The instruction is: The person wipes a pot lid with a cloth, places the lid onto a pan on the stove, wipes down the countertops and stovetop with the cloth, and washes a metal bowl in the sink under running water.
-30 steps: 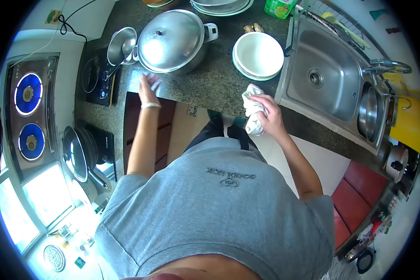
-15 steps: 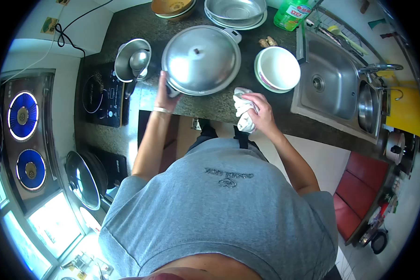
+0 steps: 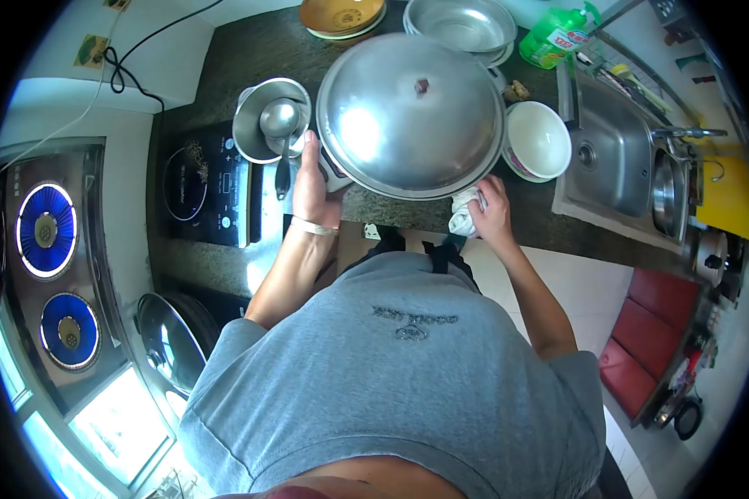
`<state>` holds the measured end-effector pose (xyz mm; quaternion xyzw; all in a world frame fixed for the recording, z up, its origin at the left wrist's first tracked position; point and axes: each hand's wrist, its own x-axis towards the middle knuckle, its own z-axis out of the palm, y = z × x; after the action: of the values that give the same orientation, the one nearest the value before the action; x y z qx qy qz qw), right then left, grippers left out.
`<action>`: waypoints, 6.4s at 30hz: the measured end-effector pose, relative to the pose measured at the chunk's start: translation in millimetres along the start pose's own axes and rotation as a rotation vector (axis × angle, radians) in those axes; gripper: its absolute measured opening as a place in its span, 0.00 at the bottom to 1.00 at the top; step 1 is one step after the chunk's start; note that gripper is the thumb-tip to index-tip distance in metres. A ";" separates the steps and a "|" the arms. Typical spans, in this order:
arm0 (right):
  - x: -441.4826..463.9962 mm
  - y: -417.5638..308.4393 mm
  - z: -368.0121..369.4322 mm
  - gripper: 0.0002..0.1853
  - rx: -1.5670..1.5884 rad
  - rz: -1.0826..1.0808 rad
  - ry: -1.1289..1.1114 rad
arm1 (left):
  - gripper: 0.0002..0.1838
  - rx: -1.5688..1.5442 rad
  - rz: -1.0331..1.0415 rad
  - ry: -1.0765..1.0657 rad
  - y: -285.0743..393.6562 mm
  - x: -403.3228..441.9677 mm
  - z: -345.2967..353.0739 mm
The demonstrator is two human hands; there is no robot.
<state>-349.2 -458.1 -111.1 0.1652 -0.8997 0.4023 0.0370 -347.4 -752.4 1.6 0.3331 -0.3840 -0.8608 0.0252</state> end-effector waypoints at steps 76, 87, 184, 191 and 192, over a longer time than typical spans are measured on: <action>20.7 -40.1 42.7 0.29 -0.192 -0.247 -0.624 | 0.07 0.001 -0.204 0.091 55.6 119.3 -176.6; 115.0 -79.8 276.3 0.20 0.697 -0.602 -0.928 | 0.10 0.239 -0.084 0.239 149.8 15.8 -219.7; -59.0 462.5 -413.7 0.27 -0.789 0.065 0.035 | 0.19 0.651 -0.476 -0.311 -444.8 -108.2 278.8; 81.8 506.5 -389.7 0.25 -0.686 0.304 0.356 | 0.19 0.601 -0.398 -0.179 -448.2 -140.7 277.1; 92.9 503.3 -388.8 0.24 -0.721 0.334 0.373 | 0.19 0.597 -0.389 -0.155 -450.0 -140.6 274.1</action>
<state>-627.0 116.2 -188.8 -0.0816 -0.9749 0.0859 0.1887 -305.0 -217.0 -93.1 0.3266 -0.5485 -0.7221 -0.2666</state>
